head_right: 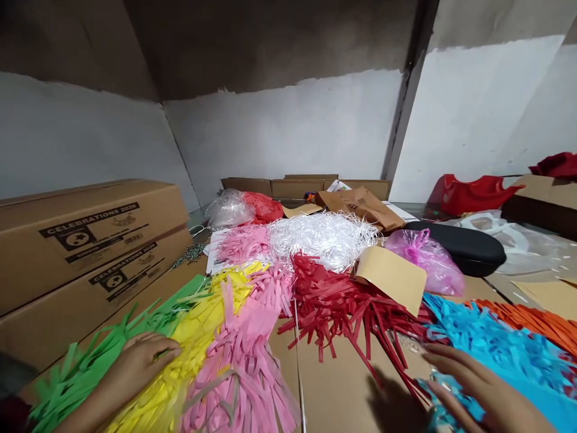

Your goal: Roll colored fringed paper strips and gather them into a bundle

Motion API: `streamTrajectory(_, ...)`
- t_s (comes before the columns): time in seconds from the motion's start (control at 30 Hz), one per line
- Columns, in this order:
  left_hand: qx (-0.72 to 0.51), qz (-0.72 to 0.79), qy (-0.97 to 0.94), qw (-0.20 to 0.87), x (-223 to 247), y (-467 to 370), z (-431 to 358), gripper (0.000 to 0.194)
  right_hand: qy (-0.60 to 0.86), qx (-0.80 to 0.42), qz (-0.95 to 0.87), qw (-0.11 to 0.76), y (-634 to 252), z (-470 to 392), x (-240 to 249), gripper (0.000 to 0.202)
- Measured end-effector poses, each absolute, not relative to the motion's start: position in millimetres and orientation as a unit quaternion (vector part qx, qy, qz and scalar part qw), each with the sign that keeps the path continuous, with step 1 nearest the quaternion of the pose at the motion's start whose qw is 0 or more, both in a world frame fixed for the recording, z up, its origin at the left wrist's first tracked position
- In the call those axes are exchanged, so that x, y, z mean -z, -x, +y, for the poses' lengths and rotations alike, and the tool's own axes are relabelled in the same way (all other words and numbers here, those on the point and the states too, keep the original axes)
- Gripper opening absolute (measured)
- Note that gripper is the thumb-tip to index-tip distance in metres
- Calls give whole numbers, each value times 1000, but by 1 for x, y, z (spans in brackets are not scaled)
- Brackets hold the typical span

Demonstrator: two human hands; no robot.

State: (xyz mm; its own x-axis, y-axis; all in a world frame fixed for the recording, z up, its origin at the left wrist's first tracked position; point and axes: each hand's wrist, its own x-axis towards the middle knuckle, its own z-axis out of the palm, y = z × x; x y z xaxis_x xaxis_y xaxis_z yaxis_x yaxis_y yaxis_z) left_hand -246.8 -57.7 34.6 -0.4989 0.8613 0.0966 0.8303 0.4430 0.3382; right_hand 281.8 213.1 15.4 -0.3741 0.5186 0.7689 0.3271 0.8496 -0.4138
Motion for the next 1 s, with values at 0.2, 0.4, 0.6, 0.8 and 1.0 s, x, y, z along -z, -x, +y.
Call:
streamTrajectory(0.2, -219, 851, -477, 6, -32, 263, -71, 40, 111, -105, -956, 252, -174, 163, -67, 17)
streamTrajectory(0.4, -238, 839, -485, -57, -32, 272, -76, 52, 14, -184, -965, 188, -32, 125, -53, 30)
streamTrajectory(0.6, -225, 822, -484, -199, -32, 256, -74, 39, -15, -113, -986, 119, 78, 113, -18, 60)
streamTrajectory(0.8, -64, 683, -616, -388, -3, 217, -28, 42, 12, -69, -987, 144, 98, 109, -12, 63)
streamTrajectory(1.0, -29, 754, -557, -347, -72, 252, 14, 30, 32, -57, -992, 104, 89, 118, -5, 40)
